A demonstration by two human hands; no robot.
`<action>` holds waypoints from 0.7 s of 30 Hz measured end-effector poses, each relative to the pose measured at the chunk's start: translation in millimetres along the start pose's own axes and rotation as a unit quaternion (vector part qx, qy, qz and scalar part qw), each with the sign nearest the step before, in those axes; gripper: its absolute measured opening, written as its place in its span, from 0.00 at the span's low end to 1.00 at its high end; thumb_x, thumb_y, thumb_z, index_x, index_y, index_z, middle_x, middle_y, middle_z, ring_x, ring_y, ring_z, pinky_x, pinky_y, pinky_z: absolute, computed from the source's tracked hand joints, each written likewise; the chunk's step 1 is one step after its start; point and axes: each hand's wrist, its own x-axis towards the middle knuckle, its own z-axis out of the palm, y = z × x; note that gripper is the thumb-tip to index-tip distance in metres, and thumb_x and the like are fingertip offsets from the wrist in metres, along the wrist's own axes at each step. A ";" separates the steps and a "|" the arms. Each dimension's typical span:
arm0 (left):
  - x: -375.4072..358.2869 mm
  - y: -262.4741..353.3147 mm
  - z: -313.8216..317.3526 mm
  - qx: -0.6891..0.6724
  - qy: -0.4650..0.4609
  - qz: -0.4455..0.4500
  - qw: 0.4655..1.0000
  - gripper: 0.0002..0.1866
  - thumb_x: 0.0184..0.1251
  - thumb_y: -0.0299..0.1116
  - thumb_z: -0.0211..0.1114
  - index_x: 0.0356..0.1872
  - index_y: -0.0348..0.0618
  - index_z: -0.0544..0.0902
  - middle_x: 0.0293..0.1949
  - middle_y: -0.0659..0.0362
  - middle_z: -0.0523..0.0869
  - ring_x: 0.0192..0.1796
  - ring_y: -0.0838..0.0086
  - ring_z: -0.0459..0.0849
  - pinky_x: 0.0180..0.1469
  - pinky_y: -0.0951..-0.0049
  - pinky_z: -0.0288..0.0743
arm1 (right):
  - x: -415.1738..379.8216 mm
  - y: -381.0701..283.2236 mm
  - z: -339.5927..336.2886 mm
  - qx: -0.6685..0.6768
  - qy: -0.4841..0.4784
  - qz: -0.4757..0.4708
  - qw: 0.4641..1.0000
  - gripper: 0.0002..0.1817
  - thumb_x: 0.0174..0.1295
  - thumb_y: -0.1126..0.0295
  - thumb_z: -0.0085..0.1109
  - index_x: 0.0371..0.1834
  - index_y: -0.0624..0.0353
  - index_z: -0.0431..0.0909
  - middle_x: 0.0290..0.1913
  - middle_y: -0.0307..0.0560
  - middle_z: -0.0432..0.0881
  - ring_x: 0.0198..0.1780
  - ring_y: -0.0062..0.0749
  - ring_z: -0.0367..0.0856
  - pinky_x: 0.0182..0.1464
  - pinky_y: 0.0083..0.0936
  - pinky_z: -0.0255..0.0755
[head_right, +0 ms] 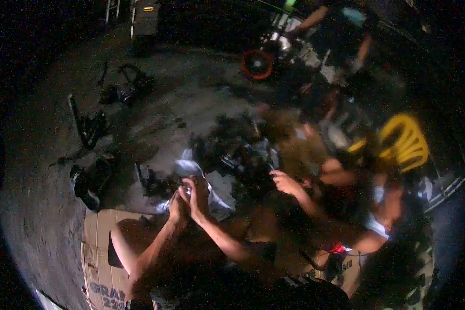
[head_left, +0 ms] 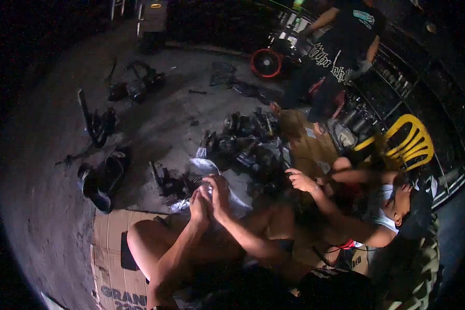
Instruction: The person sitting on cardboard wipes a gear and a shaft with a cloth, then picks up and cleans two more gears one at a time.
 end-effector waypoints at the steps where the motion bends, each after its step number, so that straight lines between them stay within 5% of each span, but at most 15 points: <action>1: -0.2 1.6 2.5 -0.029 0.006 0.014 0.999 0.14 0.78 0.38 0.50 0.53 0.43 0.80 0.45 0.60 0.83 0.48 0.74 0.80 0.52 0.73 0.74 | -3.2 11.4 7.9 0.034 -0.021 -0.006 0.999 0.17 0.68 0.59 0.60 0.52 0.60 0.76 0.53 0.55 0.78 0.58 0.45 0.75 0.57 0.36 0.70; 4: 4.1 6.2 5.6 -0.051 0.028 0.074 0.996 0.14 0.78 0.38 0.53 0.51 0.42 0.81 0.43 0.60 0.84 0.43 0.74 0.81 0.48 0.74 0.75 | -21.6 7.4 10.5 0.288 -0.148 0.267 0.908 0.20 0.74 0.55 0.53 0.59 0.58 0.75 0.57 0.45 0.79 0.58 0.31 0.75 0.61 0.30 0.69; 6: 4.2 14.7 4.7 0.065 -0.008 0.177 0.982 0.15 0.78 0.40 0.53 0.49 0.39 0.80 0.38 0.59 0.85 0.41 0.74 0.81 0.45 0.72 0.75 | -28.6 -2.0 4.2 0.342 -0.169 0.324 0.866 0.20 0.74 0.55 0.53 0.59 0.58 0.75 0.56 0.45 0.79 0.58 0.31 0.75 0.61 0.29 0.69; 7: 2.9 21.9 6.2 0.258 0.029 0.287 0.922 0.18 0.78 0.43 0.53 0.47 0.35 0.79 0.36 0.51 0.86 0.40 0.65 0.84 0.45 0.64 0.76 | -33.7 -4.5 -0.4 0.365 -0.178 0.347 0.846 0.20 0.74 0.55 0.52 0.59 0.58 0.75 0.56 0.44 0.79 0.58 0.30 0.75 0.60 0.29 0.69; 8: -0.5 27.3 6.4 0.258 0.035 0.288 0.921 0.18 0.78 0.43 0.53 0.47 0.35 0.79 0.36 0.51 0.86 0.40 0.65 0.84 0.45 0.64 0.76 | -38.2 -5.9 -5.7 0.385 -0.184 0.364 0.828 0.20 0.74 0.55 0.52 0.59 0.58 0.75 0.56 0.44 0.79 0.58 0.30 0.75 0.60 0.29 0.69; 10: -16.9 40.2 11.1 0.491 0.049 0.327 0.806 0.22 0.77 0.46 0.51 0.48 0.33 0.79 0.39 0.42 0.85 0.44 0.50 0.84 0.47 0.56 0.75 | -50.2 -7.3 -21.2 0.422 -0.195 0.400 0.790 0.20 0.75 0.55 0.52 0.59 0.58 0.75 0.56 0.43 0.79 0.58 0.29 0.75 0.60 0.29 0.69; 11: -22.0 47.2 12.8 0.493 0.004 0.275 0.826 0.24 0.77 0.50 0.49 0.50 0.35 0.79 0.39 0.39 0.85 0.48 0.41 0.81 0.52 0.53 0.74 | -54.5 -6.6 -30.7 0.440 -0.198 0.414 0.772 0.20 0.75 0.55 0.52 0.59 0.58 0.75 0.56 0.43 0.79 0.57 0.29 0.75 0.60 0.29 0.69; 16: -13.9 26.2 5.3 0.532 -0.059 0.258 0.805 0.29 0.77 0.53 0.49 0.63 0.37 0.70 0.59 0.34 0.74 0.59 0.39 0.76 0.59 0.51 0.72 | -69.1 -6.0 -85.8 0.484 -0.218 0.446 0.720 0.20 0.76 0.55 0.50 0.59 0.58 0.76 0.56 0.42 0.79 0.57 0.28 0.76 0.60 0.28 0.69; 20: 4.2 1.5 -1.6 0.560 -0.105 0.170 0.804 0.32 0.75 0.53 0.51 0.70 0.41 0.65 0.62 0.32 0.70 0.62 0.37 0.73 0.63 0.51 0.69 | -69.6 -19.7 -116.2 0.440 -0.252 0.408 0.760 0.20 0.76 0.55 0.50 0.59 0.58 0.76 0.55 0.41 0.79 0.56 0.27 0.76 0.60 0.27 0.69; 21: 16.5 -10.8 -27.2 0.614 -0.224 0.507 0.562 0.31 0.74 0.52 0.55 0.69 0.41 0.66 0.62 0.33 0.70 0.60 0.39 0.74 0.64 0.52 0.68 | -69.5 -20.5 -118.3 0.440 -0.257 0.409 0.757 0.20 0.76 0.55 0.49 0.59 0.59 0.76 0.55 0.41 0.79 0.56 0.26 0.76 0.60 0.27 0.69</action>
